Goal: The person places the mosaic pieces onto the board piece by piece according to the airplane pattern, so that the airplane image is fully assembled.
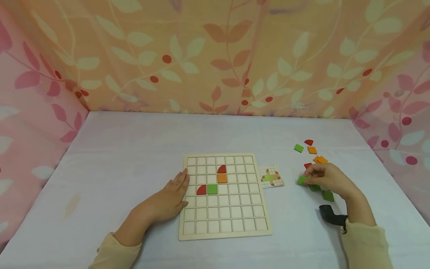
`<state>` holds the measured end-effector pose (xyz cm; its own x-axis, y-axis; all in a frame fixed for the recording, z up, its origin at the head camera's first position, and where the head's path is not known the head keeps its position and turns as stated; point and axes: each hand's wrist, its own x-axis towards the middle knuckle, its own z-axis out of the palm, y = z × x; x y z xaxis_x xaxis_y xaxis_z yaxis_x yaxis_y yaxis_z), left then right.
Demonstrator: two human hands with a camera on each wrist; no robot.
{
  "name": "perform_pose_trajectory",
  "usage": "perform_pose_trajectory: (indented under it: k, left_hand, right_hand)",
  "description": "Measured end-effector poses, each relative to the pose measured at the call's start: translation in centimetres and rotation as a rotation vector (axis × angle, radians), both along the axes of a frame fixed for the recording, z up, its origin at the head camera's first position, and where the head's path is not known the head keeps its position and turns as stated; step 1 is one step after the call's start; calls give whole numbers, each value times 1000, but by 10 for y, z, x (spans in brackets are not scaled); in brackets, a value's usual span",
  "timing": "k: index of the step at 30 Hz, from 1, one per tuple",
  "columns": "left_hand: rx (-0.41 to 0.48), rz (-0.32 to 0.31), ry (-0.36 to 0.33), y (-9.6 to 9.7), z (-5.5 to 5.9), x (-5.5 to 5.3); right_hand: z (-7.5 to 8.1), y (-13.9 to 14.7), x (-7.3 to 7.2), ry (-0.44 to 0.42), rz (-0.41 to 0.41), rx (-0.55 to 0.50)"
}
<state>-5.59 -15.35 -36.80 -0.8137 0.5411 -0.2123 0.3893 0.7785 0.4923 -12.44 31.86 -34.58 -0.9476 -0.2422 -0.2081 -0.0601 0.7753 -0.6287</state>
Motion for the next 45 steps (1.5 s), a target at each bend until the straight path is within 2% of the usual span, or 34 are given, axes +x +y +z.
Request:
perform_pose_trajectory:
  k: [4, 8, 17, 21, 26, 38, 45]
  left_hand:
    - [-7, -4, 7, 0, -1, -1]
    - [-15, 3, 2, -2, -1, 0]
    - [-1, 21, -10, -3, 3, 2]
    - [7, 14, -3, -4, 2, 1]
    - [5, 0, 5, -3, 0, 0]
    - [-6, 0, -6, -3, 3, 0]
    - [-4, -2, -14, -1, 1, -1]
  right_hand:
    - [1, -1, 3, 15, -27, -85]
    - [1, -6, 4, 9, -15, -163]
    - [3, -18, -2, 55, -48, -230]
    - [3, -22, -3, 47, -68, -229]
    - [5, -34, -2, 84, -95, -217]
    - [6, -83, -14, 73, -56, -242]
    - [9, -104, -18, 34, -6, -265]
